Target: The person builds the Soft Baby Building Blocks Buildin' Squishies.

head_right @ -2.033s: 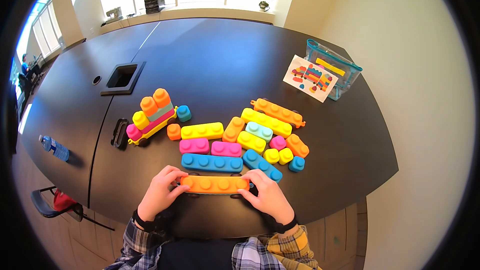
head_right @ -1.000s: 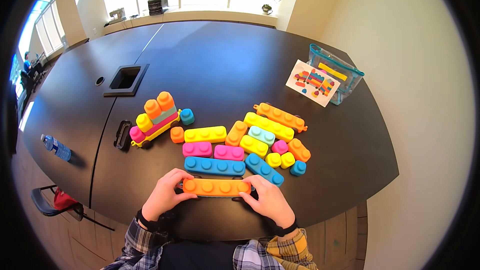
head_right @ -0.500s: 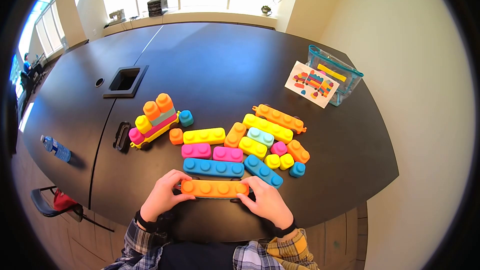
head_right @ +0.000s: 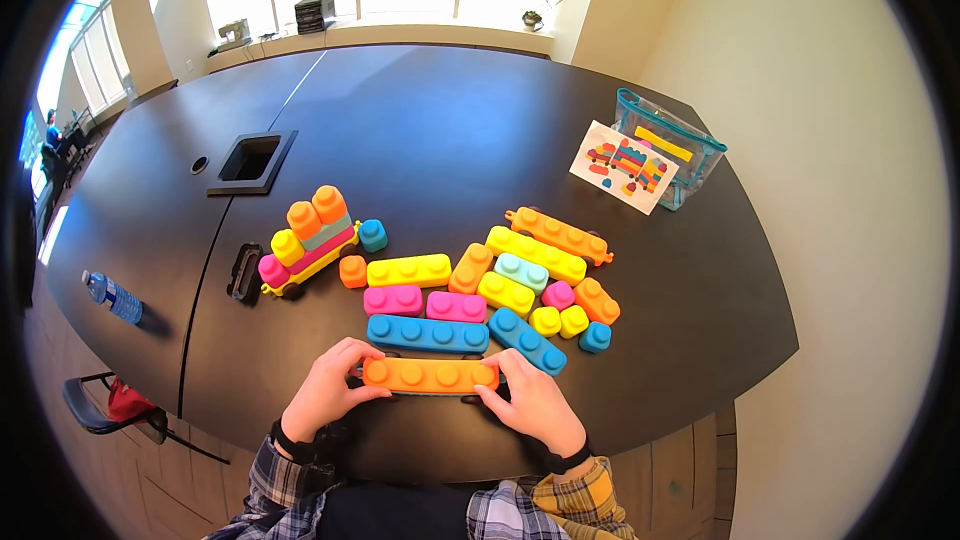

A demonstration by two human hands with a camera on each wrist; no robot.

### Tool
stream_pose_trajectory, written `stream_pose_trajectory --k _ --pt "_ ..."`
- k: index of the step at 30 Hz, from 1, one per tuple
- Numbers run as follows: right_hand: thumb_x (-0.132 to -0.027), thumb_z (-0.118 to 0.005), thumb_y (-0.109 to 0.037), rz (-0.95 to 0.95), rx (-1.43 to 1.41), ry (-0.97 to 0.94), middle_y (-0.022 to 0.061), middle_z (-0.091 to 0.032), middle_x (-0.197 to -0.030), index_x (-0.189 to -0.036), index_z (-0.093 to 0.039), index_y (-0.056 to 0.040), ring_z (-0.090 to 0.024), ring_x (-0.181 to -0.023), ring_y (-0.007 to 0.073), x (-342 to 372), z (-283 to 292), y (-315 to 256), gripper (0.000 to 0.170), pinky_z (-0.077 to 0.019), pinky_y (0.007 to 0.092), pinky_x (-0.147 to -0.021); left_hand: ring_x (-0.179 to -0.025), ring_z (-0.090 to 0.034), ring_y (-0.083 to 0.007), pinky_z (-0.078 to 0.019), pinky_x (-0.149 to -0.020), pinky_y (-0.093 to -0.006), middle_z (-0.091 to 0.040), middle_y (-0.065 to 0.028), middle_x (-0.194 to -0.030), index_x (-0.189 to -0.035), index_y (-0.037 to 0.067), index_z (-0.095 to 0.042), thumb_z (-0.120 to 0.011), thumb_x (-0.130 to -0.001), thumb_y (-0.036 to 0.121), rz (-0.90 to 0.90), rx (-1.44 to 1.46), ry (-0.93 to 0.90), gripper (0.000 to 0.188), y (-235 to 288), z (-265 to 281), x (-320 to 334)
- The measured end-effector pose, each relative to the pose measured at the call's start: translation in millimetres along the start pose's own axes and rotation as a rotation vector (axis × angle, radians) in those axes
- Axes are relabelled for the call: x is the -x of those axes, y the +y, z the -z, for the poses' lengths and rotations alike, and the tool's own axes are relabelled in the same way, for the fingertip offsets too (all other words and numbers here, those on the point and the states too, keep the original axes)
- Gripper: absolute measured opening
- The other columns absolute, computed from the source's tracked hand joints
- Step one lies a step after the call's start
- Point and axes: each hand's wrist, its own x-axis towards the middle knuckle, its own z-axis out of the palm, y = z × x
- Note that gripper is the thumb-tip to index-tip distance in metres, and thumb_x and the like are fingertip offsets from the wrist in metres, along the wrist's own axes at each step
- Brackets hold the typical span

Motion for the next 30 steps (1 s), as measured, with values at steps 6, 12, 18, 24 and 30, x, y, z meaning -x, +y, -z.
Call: stream_pose_trajectory --k 6,12,18,24,30 --pt "-0.092 -0.080 -0.017 -0.063 -0.005 -0.056 0.0147 -0.068 -0.116 -0.123 -0.060 -0.0016 -0.070 -0.105 0.0344 1.2 3.6 -1.7 0.039 -0.0564 0.0403 -0.090 -0.103 -0.069 -0.0258 -0.0598 -0.083 -0.0342 -0.068 -0.0087 -0.113 -0.116 0.004 -0.068 -0.093 -0.078 0.015 -0.005 -0.014 0.002 0.047 1.4 -0.4 0.2" --pt "-0.086 -0.081 -0.007 -0.228 0.122 0.382 0.0172 -0.066 -0.124 -0.128 -0.063 -0.0033 -0.068 -0.112 0.0364 19.3 59.7 21.2 0.046 -0.0555 0.0415 -0.096 -0.102 -0.069 -0.0266 -0.0589 -0.082 -0.0343 -0.068 -0.0091 -0.113 -0.116 0.004 -0.068 -0.093 -0.077 0.015 -0.037 -0.030 0.020 0.047 -0.2 -0.4 0.3" --pt "-0.085 -0.079 -0.004 -0.286 0.340 0.370 0.0180 -0.064 -0.119 -0.125 -0.065 -0.0023 -0.066 -0.110 0.0410 30.3 81.7 77.0 0.042 -0.0549 0.0449 -0.094 -0.102 -0.069 -0.0270 -0.0592 -0.082 -0.0347 -0.068 -0.0094 -0.113 -0.116 0.004 -0.068 -0.093 -0.078 0.016 -0.029 -0.032 0.014 0.047 1.3 -0.8 0.2" --pt "-0.082 -0.079 -0.004 -0.329 0.353 0.336 0.0149 -0.065 -0.114 -0.107 -0.068 -0.0009 -0.067 -0.102 0.0390 27.4 84.9 88.8 0.028 -0.0559 0.0441 -0.090 -0.104 -0.069 -0.0299 -0.0592 -0.084 -0.0367 -0.069 -0.0107 -0.113 -0.117 0.004 -0.068 -0.093 -0.078 0.016 -0.053 -0.059 0.031 0.047 3.2 -1.9 2.0" --pt "-0.074 -0.079 -0.003 -0.299 0.375 0.363 0.0151 -0.068 -0.113 -0.099 -0.065 -0.0011 -0.069 -0.102 0.0377 28.2 87.9 86.8 0.029 -0.0564 0.0436 -0.091 -0.105 -0.068 -0.0334 -0.0571 -0.090 -0.0405 -0.069 -0.0117 -0.113 -0.117 0.005 -0.068 -0.092 -0.078 0.019 -0.053 -0.039 0.028 0.048 4.5 -3.3 1.9"
